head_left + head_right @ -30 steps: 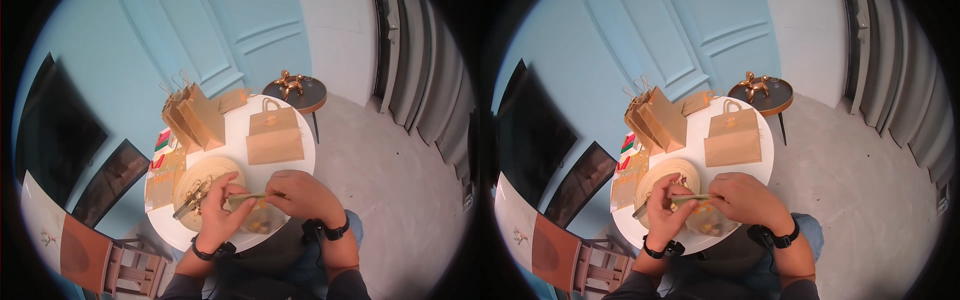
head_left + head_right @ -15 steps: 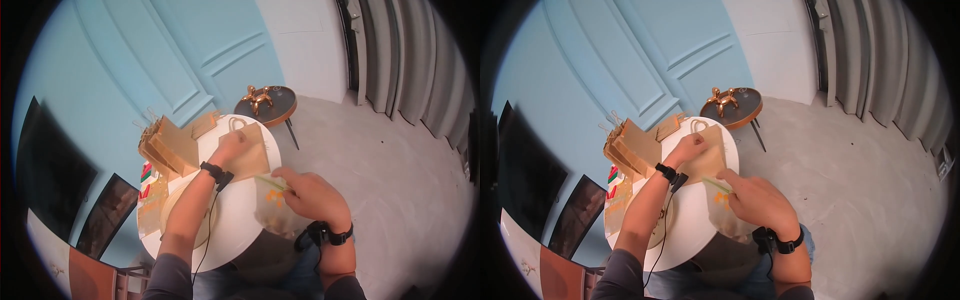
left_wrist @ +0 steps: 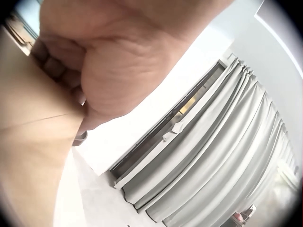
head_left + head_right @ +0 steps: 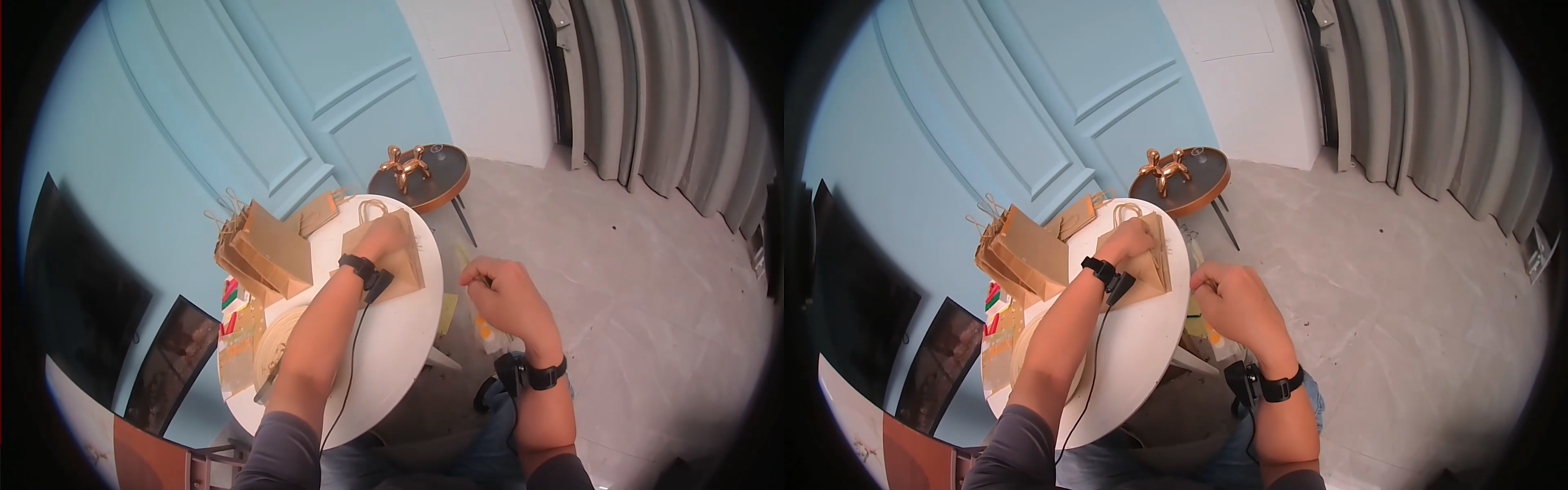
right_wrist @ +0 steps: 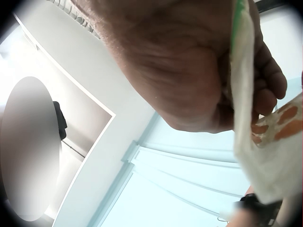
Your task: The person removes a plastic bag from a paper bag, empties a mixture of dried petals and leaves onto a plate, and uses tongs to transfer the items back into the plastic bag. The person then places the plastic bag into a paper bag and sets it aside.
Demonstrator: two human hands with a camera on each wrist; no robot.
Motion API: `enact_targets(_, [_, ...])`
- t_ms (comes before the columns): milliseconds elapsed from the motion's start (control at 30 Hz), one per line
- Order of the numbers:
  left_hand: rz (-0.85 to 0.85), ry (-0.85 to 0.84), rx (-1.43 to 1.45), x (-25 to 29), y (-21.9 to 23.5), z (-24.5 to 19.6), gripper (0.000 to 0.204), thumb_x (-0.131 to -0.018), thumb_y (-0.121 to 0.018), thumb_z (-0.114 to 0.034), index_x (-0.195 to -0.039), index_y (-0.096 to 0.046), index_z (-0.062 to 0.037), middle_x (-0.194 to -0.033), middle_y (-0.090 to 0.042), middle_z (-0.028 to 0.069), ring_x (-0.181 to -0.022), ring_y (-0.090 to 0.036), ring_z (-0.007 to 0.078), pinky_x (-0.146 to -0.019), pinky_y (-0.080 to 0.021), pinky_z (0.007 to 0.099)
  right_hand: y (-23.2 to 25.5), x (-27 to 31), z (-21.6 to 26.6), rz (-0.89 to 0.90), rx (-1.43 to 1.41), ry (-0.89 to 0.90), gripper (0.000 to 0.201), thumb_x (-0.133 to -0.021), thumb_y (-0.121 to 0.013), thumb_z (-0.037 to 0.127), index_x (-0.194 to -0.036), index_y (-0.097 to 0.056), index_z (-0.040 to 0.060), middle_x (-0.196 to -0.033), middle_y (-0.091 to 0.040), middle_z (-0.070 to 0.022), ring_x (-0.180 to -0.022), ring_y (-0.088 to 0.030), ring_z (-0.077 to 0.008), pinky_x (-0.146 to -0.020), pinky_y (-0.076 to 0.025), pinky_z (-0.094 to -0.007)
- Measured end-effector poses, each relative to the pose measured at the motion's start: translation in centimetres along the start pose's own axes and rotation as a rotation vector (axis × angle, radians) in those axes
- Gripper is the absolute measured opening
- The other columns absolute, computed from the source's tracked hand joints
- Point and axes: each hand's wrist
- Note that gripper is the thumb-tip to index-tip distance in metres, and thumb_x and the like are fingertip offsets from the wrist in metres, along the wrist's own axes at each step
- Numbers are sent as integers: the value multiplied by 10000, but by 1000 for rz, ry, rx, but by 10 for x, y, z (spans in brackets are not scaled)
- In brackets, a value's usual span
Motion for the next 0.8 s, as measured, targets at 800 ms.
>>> enact_targets(800, [-229,-35,-157,146,25,12,352,-994,-687,-276,-895,-804,41,-815,-770,291,-786,-776,483,-813,-636,564,-36,-27,-19,-5,6,-18,199,-970,-717,129,-1039,-843,-8,-839,-785,-192,-763,-755,-266,-750,-585,-408])
Point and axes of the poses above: each hand's wrist, its own x-axis away from the middle knuckle, its own y-axis out of the back of the hand, z = x × y
